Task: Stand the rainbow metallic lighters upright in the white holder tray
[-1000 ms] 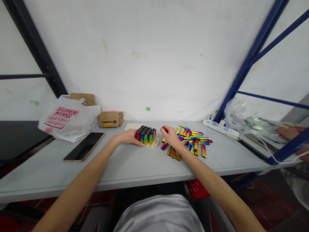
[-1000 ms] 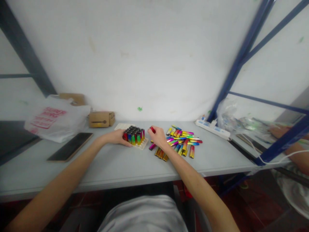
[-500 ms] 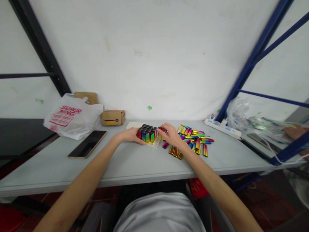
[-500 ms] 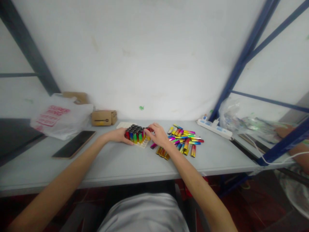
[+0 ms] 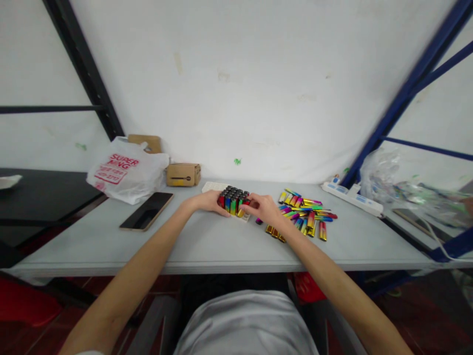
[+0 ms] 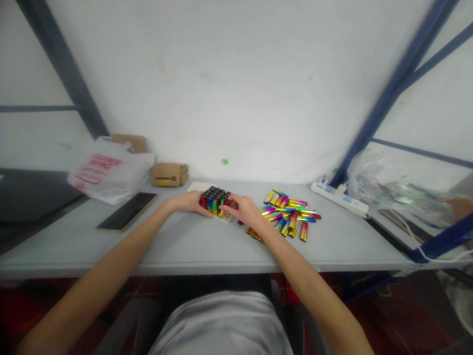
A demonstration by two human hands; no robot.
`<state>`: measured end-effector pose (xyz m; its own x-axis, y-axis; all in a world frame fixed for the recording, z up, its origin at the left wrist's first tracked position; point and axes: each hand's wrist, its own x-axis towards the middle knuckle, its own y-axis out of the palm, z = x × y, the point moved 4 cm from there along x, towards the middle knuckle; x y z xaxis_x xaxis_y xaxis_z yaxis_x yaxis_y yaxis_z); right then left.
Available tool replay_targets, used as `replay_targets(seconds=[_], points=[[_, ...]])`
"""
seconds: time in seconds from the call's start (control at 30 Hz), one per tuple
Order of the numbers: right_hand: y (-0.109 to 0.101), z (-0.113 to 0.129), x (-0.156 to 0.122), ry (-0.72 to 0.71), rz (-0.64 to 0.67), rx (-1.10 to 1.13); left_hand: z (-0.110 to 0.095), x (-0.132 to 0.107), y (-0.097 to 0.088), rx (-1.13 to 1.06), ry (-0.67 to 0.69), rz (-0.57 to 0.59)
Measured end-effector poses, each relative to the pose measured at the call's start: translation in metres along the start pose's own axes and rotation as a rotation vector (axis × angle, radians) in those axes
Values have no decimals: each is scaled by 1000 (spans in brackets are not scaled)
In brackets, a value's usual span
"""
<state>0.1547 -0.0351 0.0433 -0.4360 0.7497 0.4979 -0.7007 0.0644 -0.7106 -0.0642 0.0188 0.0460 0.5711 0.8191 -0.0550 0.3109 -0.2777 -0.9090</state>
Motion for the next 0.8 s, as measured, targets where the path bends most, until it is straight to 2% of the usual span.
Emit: replay_targets(seconds=[0.07, 0.23, 0.33, 0.47, 0.67, 0.8], points=[[1, 1, 0, -24, -14, -68, -1, -1, 0, 0, 0, 2], [9, 5, -1, -39, 11, -47, -3, 0, 0, -24, 31, 2], [13, 8, -1, -32, 9, -110, -1, 0, 0, -36, 36, -6], [12, 7, 2, -19, 15, -240, 0, 0, 0, -29, 25, 1], [10, 7, 2, -51, 107, -274, -2, 0, 0, -46, 32, -2], [11, 14, 5, 0, 98, -386, 0, 1, 0, -22, 10, -8]])
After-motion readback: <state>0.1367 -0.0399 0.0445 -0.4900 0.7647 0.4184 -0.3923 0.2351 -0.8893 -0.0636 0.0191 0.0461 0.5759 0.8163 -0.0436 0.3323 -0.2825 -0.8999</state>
